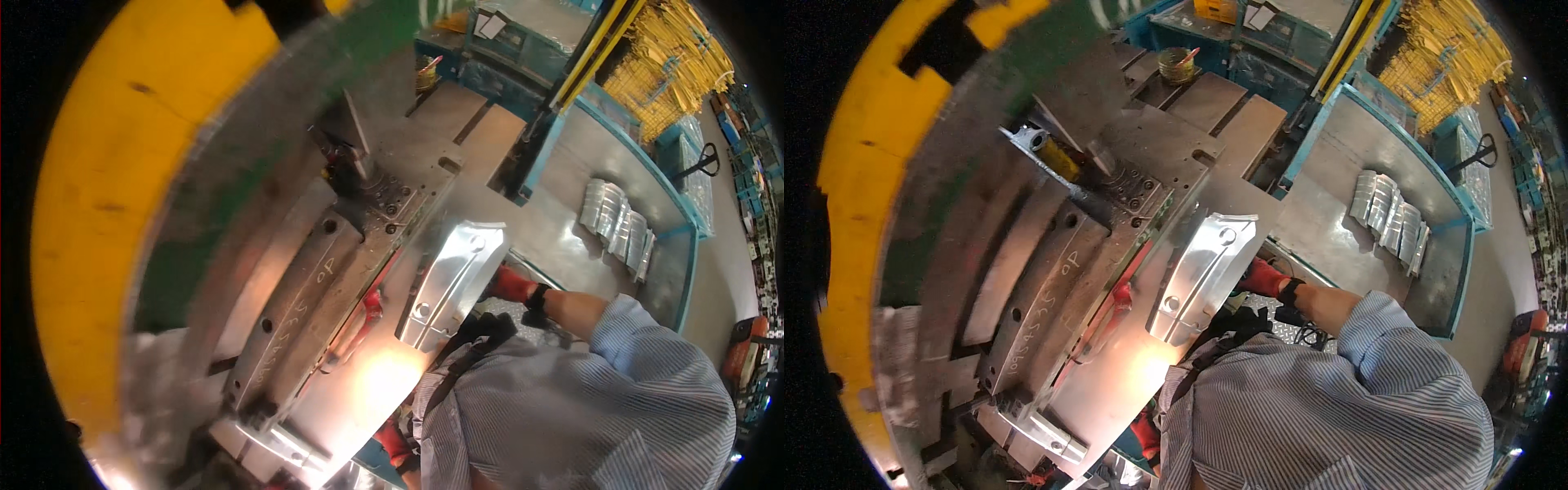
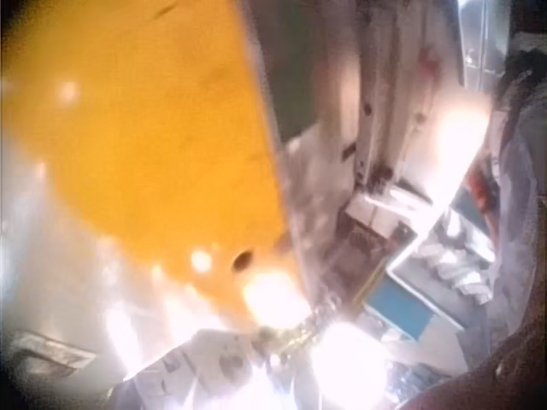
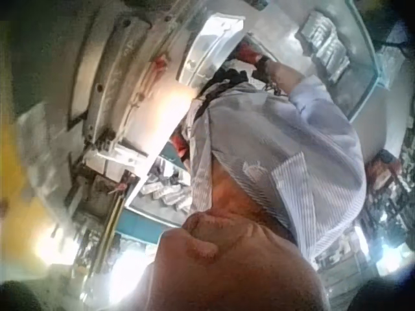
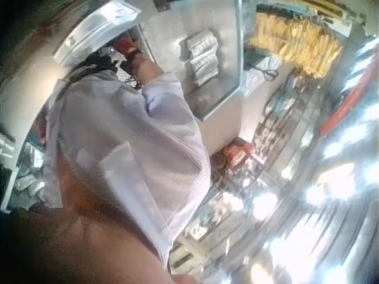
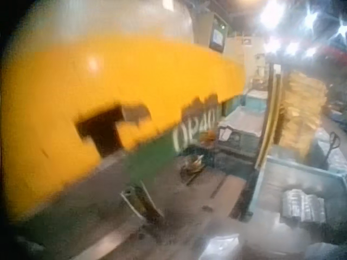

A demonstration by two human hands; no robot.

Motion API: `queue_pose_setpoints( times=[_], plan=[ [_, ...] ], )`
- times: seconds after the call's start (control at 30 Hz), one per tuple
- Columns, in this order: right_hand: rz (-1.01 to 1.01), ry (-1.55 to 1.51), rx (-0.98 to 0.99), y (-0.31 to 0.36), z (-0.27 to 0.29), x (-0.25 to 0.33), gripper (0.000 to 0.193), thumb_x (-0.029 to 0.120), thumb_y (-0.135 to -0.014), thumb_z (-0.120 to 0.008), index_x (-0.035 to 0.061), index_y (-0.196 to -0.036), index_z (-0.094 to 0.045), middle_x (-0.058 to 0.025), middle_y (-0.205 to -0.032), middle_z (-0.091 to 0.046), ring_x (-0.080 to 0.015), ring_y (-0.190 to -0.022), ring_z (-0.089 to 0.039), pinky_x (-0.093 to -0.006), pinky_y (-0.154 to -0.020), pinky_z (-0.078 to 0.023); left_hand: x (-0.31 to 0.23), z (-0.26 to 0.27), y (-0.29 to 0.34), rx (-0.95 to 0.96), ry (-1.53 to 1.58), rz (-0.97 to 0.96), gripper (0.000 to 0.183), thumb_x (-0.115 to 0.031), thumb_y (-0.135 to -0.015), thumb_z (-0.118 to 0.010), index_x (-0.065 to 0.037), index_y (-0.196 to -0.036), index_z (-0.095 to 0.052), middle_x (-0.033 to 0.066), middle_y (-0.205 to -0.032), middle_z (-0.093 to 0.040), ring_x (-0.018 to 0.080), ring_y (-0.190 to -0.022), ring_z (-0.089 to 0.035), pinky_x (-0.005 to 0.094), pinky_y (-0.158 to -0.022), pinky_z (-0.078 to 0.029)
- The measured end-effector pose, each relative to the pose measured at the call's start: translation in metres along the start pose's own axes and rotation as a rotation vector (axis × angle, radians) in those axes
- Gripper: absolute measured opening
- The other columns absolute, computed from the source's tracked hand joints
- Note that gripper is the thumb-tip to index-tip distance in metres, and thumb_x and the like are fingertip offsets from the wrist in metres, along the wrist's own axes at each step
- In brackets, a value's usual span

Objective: The recorder is fabricating metal pieces using a machine.

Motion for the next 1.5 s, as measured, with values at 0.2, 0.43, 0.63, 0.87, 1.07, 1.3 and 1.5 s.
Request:
queue_pose_setpoints(
  times=[0.2,0.43,0.63,0.87,1.07,1.3,1.5],
  plan=[
    [0.195,0.12,0.005,-0.013,-0.008,-0.02,0.07,0.016,-0.075,-0.078,0.0006,-0.133,-0.044,-0.0162,-0.124,-0.06,-0.0244,-0.117,-0.055,-0.0401,-0.1,-0.045,0.007,0.007,0.008,-0.017,-0.047,0.006,0.038,0.0,-0.086,-0.06,0.006,-0.122,-0.055,0.012,-0.119,-0.06,0.0222,-0.103,-0.057,0.0339,-0.091,-0.047],
    [-0.01,0.362,-0.045,0.008,0.012,-0.059,0.084,0.043,-0.074,-0.076,0.0023,-0.138,-0.039,-0.0238,-0.132,-0.052,-0.0381,-0.123,-0.05,-0.0447,-0.103,-0.042,-0.037,0.006,0.02,0.143,-0.47,-0.109,0.027,-0.011,-0.089,-0.061,-0.002,-0.114,-0.062,0.0101,-0.098,-0.067,0.0177,-0.087,-0.062,0.0333,-0.076,-0.049],
    [-0.161,0.78,0.297,0.048,0.022,0.095,0.064,0.045,-0.08,-0.068,0.003,-0.126,-0.054,-0.0225,-0.114,-0.063,-0.0387,-0.108,-0.059,-0.0449,-0.095,-0.046,-0.122,0.06,0.037,0.45,-0.748,-0.073,0.031,-0.021,-0.088,-0.064,-0.001,-0.112,-0.066,0.0101,-0.094,-0.07,0.0166,-0.08,-0.064,0.0328,-0.075,-0.051],
    [0.54,0.641,-0.029,0.034,-0.007,0.202,0.051,0.033,-0.083,-0.066,0.0059,-0.124,-0.056,-0.0173,-0.118,-0.06,-0.0344,-0.113,-0.055,-0.0451,-0.102,-0.039,-0.365,0.056,-0.022,0.082,-0.516,-0.267,0.051,-0.004,-0.083,-0.064,0.002,-0.133,-0.052,0.0104,-0.116,-0.064,0.0173,-0.104,-0.059,0.0309,-0.095,-0.044],
    [0.709,0.817,-0.183,-0.011,-0.041,0.205,0.062,0.043,-0.081,-0.065,0.006,-0.13,-0.052,-0.0164,-0.129,-0.053,-0.0365,-0.125,-0.046,-0.0551,-0.11,-0.028,-0.476,0.042,-0.117,0.034,-0.805,-0.744,0.067,-0.014,-0.075,-0.078,-0.004,-0.134,-0.05,0.0171,-0.128,-0.057,0.0269,-0.112,-0.059,0.037,-0.092,-0.047],
    [0.732,0.901,-0.092,-0.024,-0.052,0.183,0.069,0.045,-0.073,-0.07,0.0069,-0.129,-0.054,-0.0156,-0.128,-0.054,-0.0356,-0.126,-0.046,-0.0555,-0.111,-0.027,-0.491,0.022,-0.238,0.457,-1.075,-0.445,0.089,-0.016,-0.067,-0.086,-0.003,-0.142,-0.041,0.0126,-0.129,-0.057,0.022,-0.118,-0.053,0.0335,-0.103,-0.04],
    [0.709,0.931,-0.076,-0.022,-0.05,0.184,0.069,0.046,-0.073,-0.071,0.0078,-0.127,-0.055,-0.0147,-0.129,-0.055,-0.0345,-0.127,-0.046,-0.0547,-0.111,-0.028,-0.51,-0.004,-0.222,0.51,-0.948,-0.266,0.079,-0.019,-0.064,-0.085,-0.003,-0.133,-0.048,0.0107,-0.118,-0.062,0.023,-0.11,-0.058,0.0351,-0.097,-0.044]
  ],
)
Point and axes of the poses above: each hand's wrist, its own y-axis away from the middle knuckle, its own z-axis out of the back of the hand, x = y × z, the point moved 6 cm from there along -y, towards the middle knuckle
